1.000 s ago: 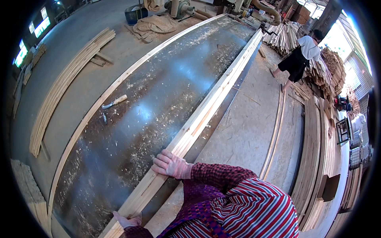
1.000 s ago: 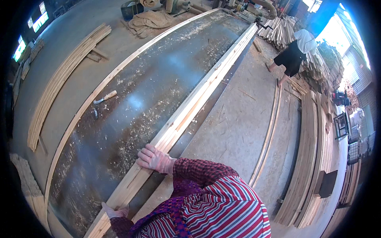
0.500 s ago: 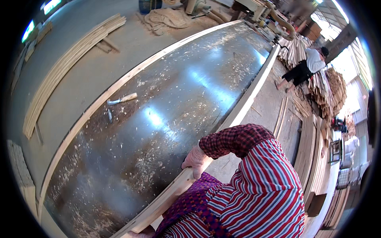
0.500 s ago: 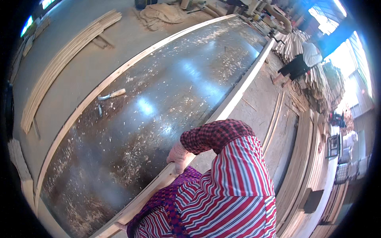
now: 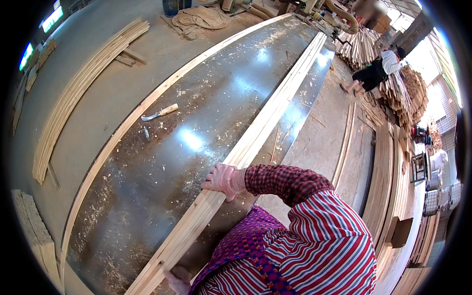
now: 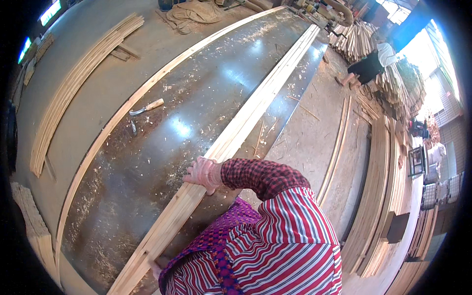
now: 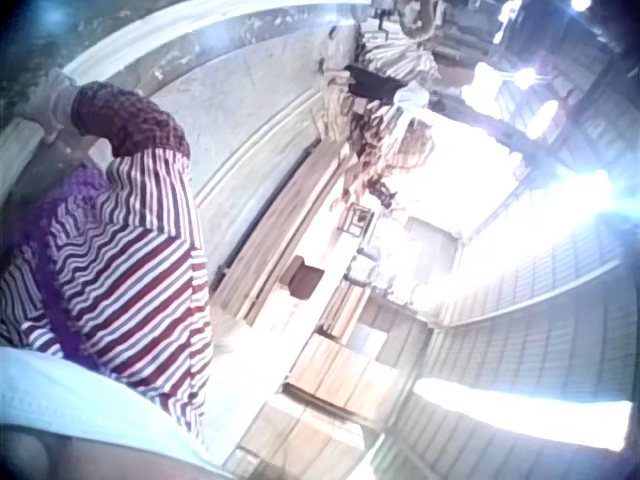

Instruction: The person handles wooden boards on a metal workbench, moving them, and then carries a long curved wooden component to a large stack of furniture parts.

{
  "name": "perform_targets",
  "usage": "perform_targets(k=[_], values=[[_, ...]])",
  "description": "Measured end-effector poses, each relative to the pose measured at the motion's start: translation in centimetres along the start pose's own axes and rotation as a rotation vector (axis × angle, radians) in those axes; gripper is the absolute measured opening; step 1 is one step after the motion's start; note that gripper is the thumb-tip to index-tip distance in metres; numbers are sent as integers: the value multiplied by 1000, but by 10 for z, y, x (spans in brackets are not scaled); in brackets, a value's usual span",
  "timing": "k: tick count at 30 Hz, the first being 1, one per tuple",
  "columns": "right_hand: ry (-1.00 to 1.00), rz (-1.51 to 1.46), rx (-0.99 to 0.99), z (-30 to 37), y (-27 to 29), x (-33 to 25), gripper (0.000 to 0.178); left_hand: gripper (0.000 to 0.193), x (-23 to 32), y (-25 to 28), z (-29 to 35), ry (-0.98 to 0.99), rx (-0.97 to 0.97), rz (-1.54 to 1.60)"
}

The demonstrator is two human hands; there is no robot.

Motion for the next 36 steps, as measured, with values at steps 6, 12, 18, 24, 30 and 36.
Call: perform_targets(k=[6, 12, 18, 24, 30, 36], values=[[-4, -22, 227, -1, -21, -5, 93, 87, 84, -19, 41, -524, -99, -1908], [24, -68, 369, 1, -38, 0, 95, 120, 94, -32, -18, -994, -444, -2285], [26, -57, 310, -2, -34, 32, 97, 119, 82, -48, -26, -959, -579, -2298], [-26, -5, 295, 21, -22, 68, 83, 127, 59, -72, -13, -1159, -679, -2162], [-93, -108, 838, 41, -94, 10, 47, 62, 54, -90, -18, -1153, -536, -2157], [-233, -32, 973, 41, -119, -10, 40, 85, 66, -112, -18, -863, -540, -2159]])
Point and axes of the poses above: each hand's wrist, its own z-axis away from the middle knuckle, its own y-axis out of the back of the hand, x = y × z, the point moved 1 cm from there along -z, towards the middle knuckle, and after that the axes turned 8 degrees about -y, right-handed, at the moved point
